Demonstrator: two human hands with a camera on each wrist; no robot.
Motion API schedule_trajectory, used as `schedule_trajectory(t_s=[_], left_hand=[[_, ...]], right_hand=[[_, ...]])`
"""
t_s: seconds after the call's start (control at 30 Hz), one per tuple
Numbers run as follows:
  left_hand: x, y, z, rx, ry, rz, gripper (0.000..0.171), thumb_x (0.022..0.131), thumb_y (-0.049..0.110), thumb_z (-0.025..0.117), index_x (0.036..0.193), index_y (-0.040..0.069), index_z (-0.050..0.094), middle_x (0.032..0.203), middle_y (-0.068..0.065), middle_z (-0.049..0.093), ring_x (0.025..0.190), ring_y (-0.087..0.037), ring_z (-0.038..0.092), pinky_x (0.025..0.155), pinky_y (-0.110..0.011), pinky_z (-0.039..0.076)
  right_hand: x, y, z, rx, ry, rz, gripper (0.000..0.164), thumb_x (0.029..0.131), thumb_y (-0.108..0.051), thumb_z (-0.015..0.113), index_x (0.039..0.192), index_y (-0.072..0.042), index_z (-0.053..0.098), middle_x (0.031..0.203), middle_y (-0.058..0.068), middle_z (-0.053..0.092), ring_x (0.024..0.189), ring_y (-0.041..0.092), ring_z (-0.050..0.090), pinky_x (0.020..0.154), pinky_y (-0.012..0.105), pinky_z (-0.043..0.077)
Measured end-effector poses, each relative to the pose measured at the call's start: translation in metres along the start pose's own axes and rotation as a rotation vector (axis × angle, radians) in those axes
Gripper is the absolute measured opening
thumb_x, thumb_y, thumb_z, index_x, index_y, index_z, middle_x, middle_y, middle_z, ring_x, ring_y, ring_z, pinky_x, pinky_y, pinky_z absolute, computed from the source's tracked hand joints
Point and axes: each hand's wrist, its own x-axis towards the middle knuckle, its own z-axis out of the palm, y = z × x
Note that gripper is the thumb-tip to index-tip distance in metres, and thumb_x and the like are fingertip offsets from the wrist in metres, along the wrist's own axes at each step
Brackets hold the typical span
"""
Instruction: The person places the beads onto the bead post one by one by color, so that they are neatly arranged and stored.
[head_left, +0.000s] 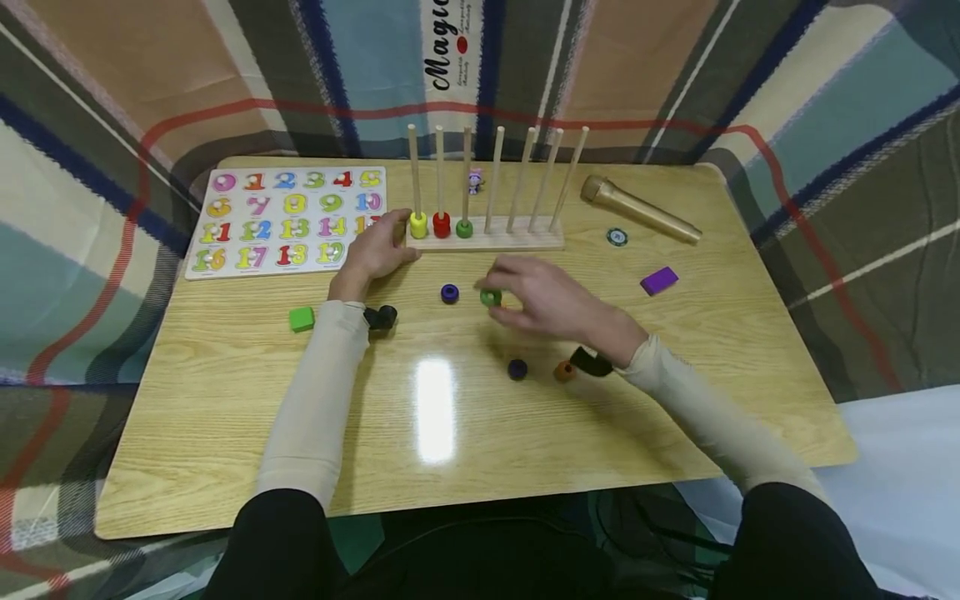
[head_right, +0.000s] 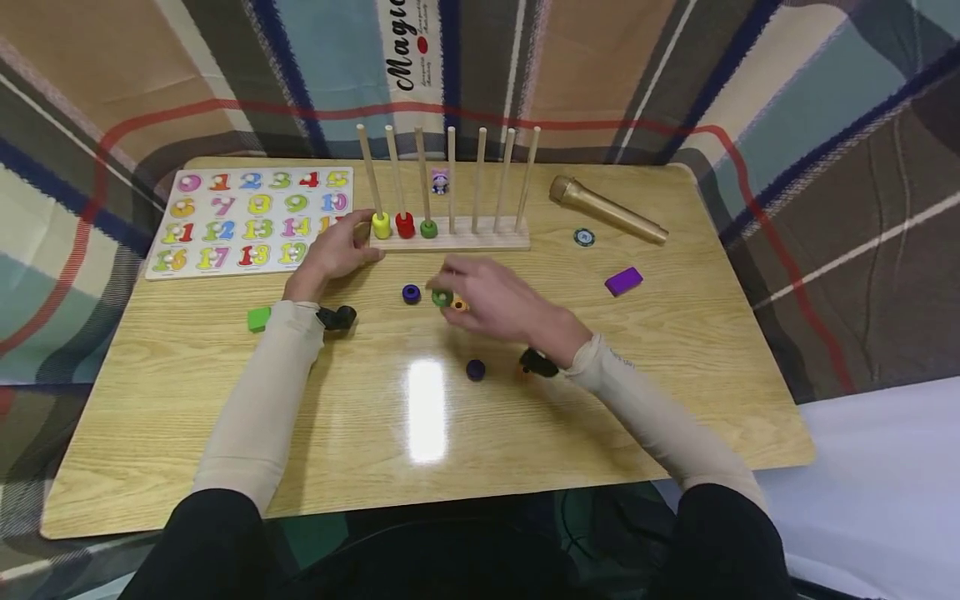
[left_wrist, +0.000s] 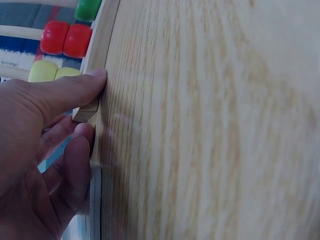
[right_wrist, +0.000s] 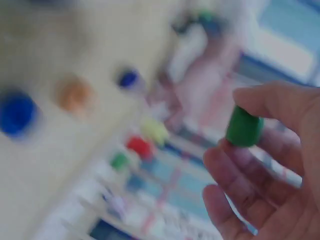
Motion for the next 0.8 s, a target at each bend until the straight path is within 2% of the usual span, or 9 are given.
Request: schedule_trajectory(t_s=[0.1, 0.2, 0.3, 0.37, 0.5, 0.6, 0.8], left_hand=[[-0.001, -0.001, -0.001, 0.002, 0.004, -0.004, 0.083, 0.102, 0.022, 0.073, 0.170, 0.010, 0.028, 0.171, -0.018, 0.036, 0.157, -0.043, 0.034, 0.126, -0.061, 0.029], [0.000, -0.001, -0.001, -0.002, 0.004, 0.000, 0.083, 0.102, 0.021, 0.074, 0.170, 0.009, 0.029, 0.171, -0.018, 0.036, 0.157, -0.044, 0.034, 0.126, -0.061, 0.029], [0.001, 0.000, 0.000, -0.005, -0.002, 0.003, 0.083, 0.101, 0.021, 0.074, 0.170, 0.009, 0.029, 0.172, -0.018, 0.036, 0.157, -0.043, 0.034, 0.127, -0.060, 0.029], [0.001, 0.000, 0.001, -0.003, -0.001, -0.001, 0.082, 0.101, 0.021, 0.074, 0.169, 0.010, 0.029, 0.171, -0.018, 0.036, 0.157, -0.043, 0.034, 0.126, -0.060, 0.029], [0.002, -0.001, 0.003, -0.001, 0.000, -0.002, 0.082, 0.101, 0.021, 0.074, 0.169, 0.010, 0.030, 0.171, -0.017, 0.037, 0.157, -0.043, 0.034, 0.127, -0.060, 0.029], [0.002, -0.001, 0.003, -0.004, 0.001, 0.003, 0.082, 0.101, 0.021, 0.074, 0.169, 0.009, 0.030, 0.171, -0.017, 0.037, 0.157, -0.043, 0.034, 0.127, -0.060, 0.028], [0.001, 0.001, 0.002, -0.005, 0.000, -0.019, 0.082, 0.101, 0.023, 0.074, 0.170, 0.012, 0.029, 0.172, -0.016, 0.036, 0.158, -0.042, 0.033, 0.127, -0.060, 0.027]], right_hand=[[0.030, 0.016, -0.033, 0.087, 0.161, 0.158, 0.040, 0.101, -0.016, 0.074, 0.137, 0.001, 0.066, 0.121, 0.016, 0.069, 0.101, 0.027, 0.068, 0.088, 0.038, 0.059], [0.060, 0.030, -0.058, 0.109, 0.344, 0.281, 0.040, 0.102, -0.015, 0.073, 0.137, 0.002, 0.063, 0.122, 0.017, 0.068, 0.096, 0.024, 0.064, 0.084, 0.032, 0.055], [0.085, 0.039, -0.072, 0.071, 0.432, 0.361, 0.036, 0.104, -0.017, 0.071, 0.135, -0.001, 0.064, 0.125, 0.015, 0.069, 0.092, 0.022, 0.060, 0.080, 0.027, 0.047], [0.100, 0.041, -0.076, 0.045, 0.422, 0.396, 0.035, 0.106, -0.020, 0.069, 0.137, -0.003, 0.065, 0.127, 0.013, 0.069, 0.092, 0.021, 0.059, 0.080, 0.026, 0.046], [0.119, 0.039, -0.080, -0.001, 0.340, 0.470, 0.036, 0.108, -0.025, 0.065, 0.141, -0.011, 0.064, 0.136, 0.007, 0.067, 0.108, 0.018, 0.064, 0.093, 0.026, 0.052], [0.127, 0.036, -0.081, -0.040, 0.293, 0.525, 0.038, 0.108, -0.027, 0.064, 0.144, -0.014, 0.063, 0.138, 0.003, 0.067, 0.119, 0.017, 0.065, 0.100, 0.030, 0.054], [0.134, 0.037, -0.080, -0.091, 0.232, 0.549, 0.041, 0.109, -0.028, 0.061, 0.148, -0.015, 0.062, 0.140, 0.004, 0.068, 0.120, 0.020, 0.067, 0.100, 0.033, 0.055]])
